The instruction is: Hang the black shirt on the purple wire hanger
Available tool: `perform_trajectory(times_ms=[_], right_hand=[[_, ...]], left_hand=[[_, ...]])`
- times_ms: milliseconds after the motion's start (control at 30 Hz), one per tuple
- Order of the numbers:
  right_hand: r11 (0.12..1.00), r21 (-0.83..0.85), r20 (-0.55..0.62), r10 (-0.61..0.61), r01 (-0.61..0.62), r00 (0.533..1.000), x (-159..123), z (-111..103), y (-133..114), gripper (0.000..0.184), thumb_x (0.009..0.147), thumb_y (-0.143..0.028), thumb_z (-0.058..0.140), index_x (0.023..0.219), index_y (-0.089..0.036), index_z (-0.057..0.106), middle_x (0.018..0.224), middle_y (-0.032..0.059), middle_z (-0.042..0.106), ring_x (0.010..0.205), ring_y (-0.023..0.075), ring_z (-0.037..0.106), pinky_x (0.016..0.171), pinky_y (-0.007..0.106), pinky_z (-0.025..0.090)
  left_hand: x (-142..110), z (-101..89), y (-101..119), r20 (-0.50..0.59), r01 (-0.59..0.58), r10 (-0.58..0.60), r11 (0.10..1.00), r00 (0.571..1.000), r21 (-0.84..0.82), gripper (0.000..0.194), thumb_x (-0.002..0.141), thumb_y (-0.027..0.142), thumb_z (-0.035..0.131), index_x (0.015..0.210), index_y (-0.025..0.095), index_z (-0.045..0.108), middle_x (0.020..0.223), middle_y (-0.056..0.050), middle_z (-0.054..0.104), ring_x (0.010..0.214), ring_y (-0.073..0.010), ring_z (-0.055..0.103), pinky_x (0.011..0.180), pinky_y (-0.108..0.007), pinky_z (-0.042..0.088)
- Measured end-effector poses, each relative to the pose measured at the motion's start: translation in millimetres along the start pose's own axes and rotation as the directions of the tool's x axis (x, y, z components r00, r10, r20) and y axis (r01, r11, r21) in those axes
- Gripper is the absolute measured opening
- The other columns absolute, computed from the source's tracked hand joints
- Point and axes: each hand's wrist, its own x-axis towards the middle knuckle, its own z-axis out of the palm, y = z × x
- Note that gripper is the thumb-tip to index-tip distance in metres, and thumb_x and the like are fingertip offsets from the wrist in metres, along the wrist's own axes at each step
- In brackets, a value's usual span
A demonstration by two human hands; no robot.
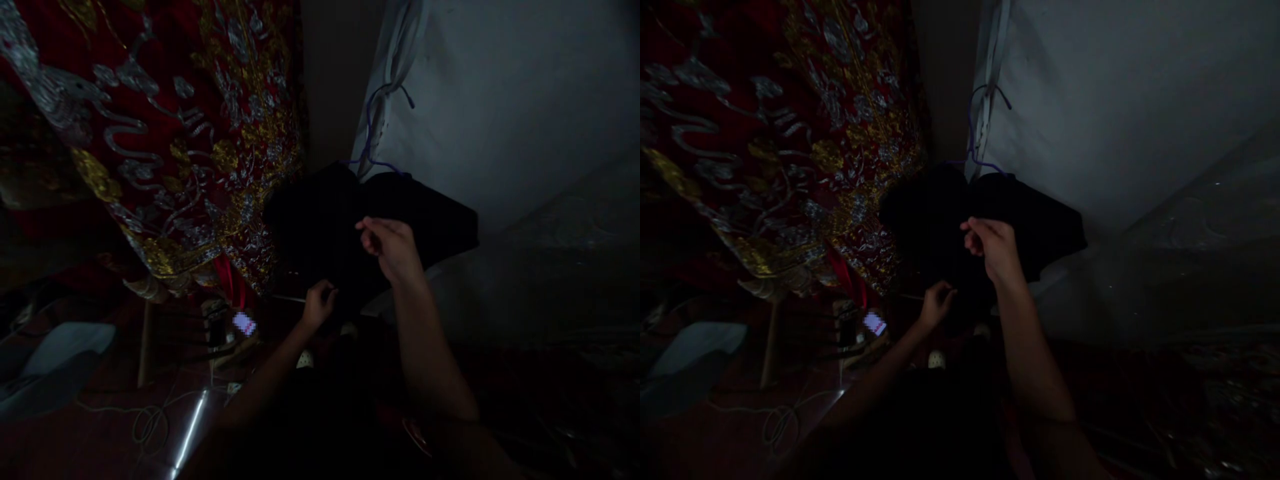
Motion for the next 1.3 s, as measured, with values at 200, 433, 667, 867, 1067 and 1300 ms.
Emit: perform_trajectory(times_ms=[200,433,667,867,1067,1300], right_hand=[[0.987,-0.060,-0.011,-0.147,0.146,0.989,1.0,12.4,-24.1,0.030,0.085,-0.045,0.061,0.074,-0.017,0.065,0.050,-0.0029,0.055,0.038,0.0063,0.046,0.037,0.018,0.028],[0.964,-0.177,0.016,-0.201,0.200,0.980,-8.9,0.1,-13.7,0.028,0.085,-0.040,0.059,0.067,-0.018,0.060,0.047,-0.0034,0.055,0.039,0.0076,0.049,0.039,0.019,0.035],[0.924,-0.283,0.078,-0.246,0.258,0.966,-5.0,-3.6,-16.4,0.027,0.086,-0.039,0.059,0.071,-0.017,0.063,0.048,-0.0040,0.055,0.043,0.0084,0.050,0.045,0.020,0.039],[0.916,-0.279,0.055,-0.285,0.288,0.957,1.7,-7.5,-9.3,0.032,0.089,-0.044,0.057,0.076,-0.016,0.066,0.051,-0.0035,0.055,0.046,0.0091,0.050,0.048,0.021,0.039],[0.861,-0.482,0.017,-0.177,0.163,0.984,19.4,-17.5,29.9,0.034,0.088,-0.041,0.056,0.070,-0.015,0.067,0.047,-0.0026,0.053,0.045,0.0103,0.047,0.050,0.024,0.034],[0.954,-0.251,0.280,-0.093,0.167,0.955,-27.0,-11.1,63.0,0.032,0.091,-0.042,0.054,0.079,-0.016,0.068,0.054,-0.0036,0.053,0.053,0.0108,0.049,0.057,0.024,0.036]], left_hand=[[34.7,-19.2,34.5,0.114,-0.098,0.100,0.995,0.988,-0.017,0.008,0.084,0.020,0.063,0.091,0.018,0.064,0.095,-0.007,0.070,0.088,-0.0203,0.062,0.087,-0.034,0.049],[68.7,-62.3,144.7,-0.119,-0.601,0.592,0.797,0.797,-0.058,0.039,0.098,0.026,0.048,0.137,0.022,0.052,0.121,-0.010,0.066,0.103,-0.0188,0.063,0.096,-0.037,0.048],[81.9,-77.4,172.1,-0.085,-0.656,0.666,0.745,0.741,0.118,0.020,0.099,0.024,0.048,0.096,0.018,0.067,0.093,-0.006,0.069,0.090,-0.0171,0.065,0.086,-0.031,0.050],[95.1,-87.8,171.9,0.063,-0.701,0.705,0.684,0.706,0.202,0.014,0.096,0.020,0.053,0.100,0.018,0.066,0.094,-0.006,0.068,0.089,-0.0166,0.065,0.083,-0.030,0.050],[89.7,-102.7,190.3,-0.202,-0.659,0.726,0.684,0.657,0.312,0.017,0.097,0.030,0.052,0.098,0.018,0.065,0.096,-0.006,0.068,0.095,-0.0179,0.063,0.090,-0.032,0.047],[103.3,-153.9,122.6,-0.659,-0.352,-0.086,0.790,0.747,-0.502,0.020,0.094,0.033,0.050,0.100,0.018,0.062,0.099,-0.004,0.070,0.101,-0.0162,0.065,0.093,-0.031,0.049]])
